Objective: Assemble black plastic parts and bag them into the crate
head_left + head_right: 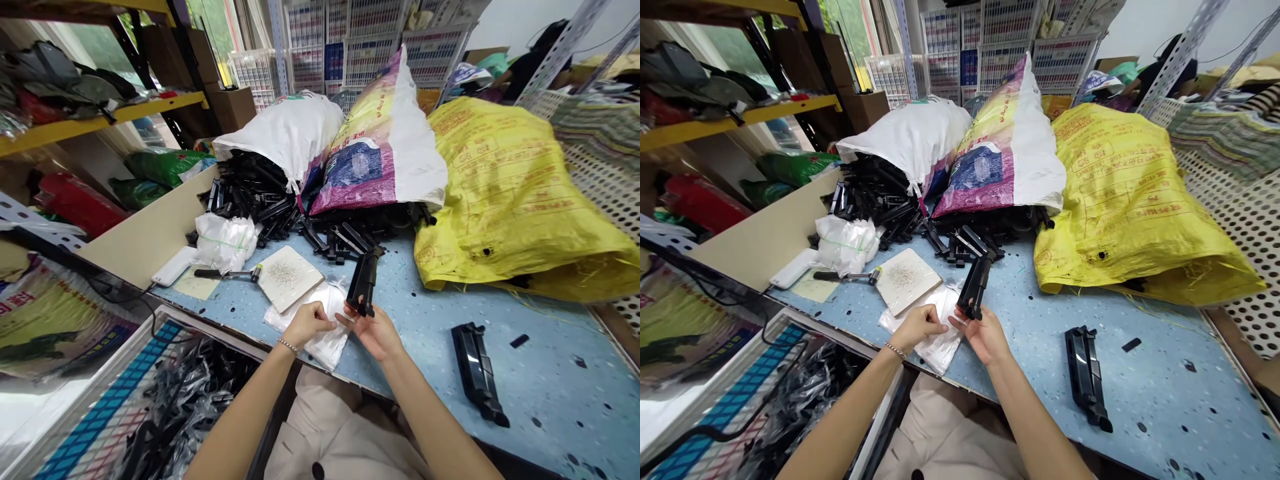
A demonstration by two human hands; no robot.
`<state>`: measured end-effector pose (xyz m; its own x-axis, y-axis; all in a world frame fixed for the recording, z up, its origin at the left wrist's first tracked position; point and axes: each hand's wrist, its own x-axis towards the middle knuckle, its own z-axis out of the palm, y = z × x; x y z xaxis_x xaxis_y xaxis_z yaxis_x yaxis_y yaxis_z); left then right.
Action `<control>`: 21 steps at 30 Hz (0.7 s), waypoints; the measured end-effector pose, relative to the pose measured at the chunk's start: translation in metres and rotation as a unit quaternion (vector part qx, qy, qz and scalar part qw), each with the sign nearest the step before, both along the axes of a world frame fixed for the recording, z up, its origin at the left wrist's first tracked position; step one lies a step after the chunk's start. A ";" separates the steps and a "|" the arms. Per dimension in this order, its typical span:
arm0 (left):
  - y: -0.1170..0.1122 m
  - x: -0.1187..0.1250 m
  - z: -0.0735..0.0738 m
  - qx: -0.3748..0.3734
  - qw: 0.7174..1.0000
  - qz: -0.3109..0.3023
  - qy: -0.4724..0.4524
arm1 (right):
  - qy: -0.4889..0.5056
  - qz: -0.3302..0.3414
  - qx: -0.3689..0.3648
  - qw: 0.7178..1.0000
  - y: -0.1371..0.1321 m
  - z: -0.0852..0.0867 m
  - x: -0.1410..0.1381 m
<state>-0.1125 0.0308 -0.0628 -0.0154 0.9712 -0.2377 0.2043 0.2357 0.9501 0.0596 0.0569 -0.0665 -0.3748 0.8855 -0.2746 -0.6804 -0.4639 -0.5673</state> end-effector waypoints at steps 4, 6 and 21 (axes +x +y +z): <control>0.000 0.003 -0.001 0.022 1.000 0.007 0.017 | -0.012 -0.009 -0.004 1.000 -0.002 -0.006 -0.001; 0.000 0.003 0.000 0.040 0.998 0.015 0.035 | -0.032 -0.014 -0.010 0.999 -0.002 -0.009 -0.003; -0.004 -0.016 0.013 0.224 0.910 -0.072 0.342 | 0.033 0.176 -0.082 0.980 -0.059 0.004 0.032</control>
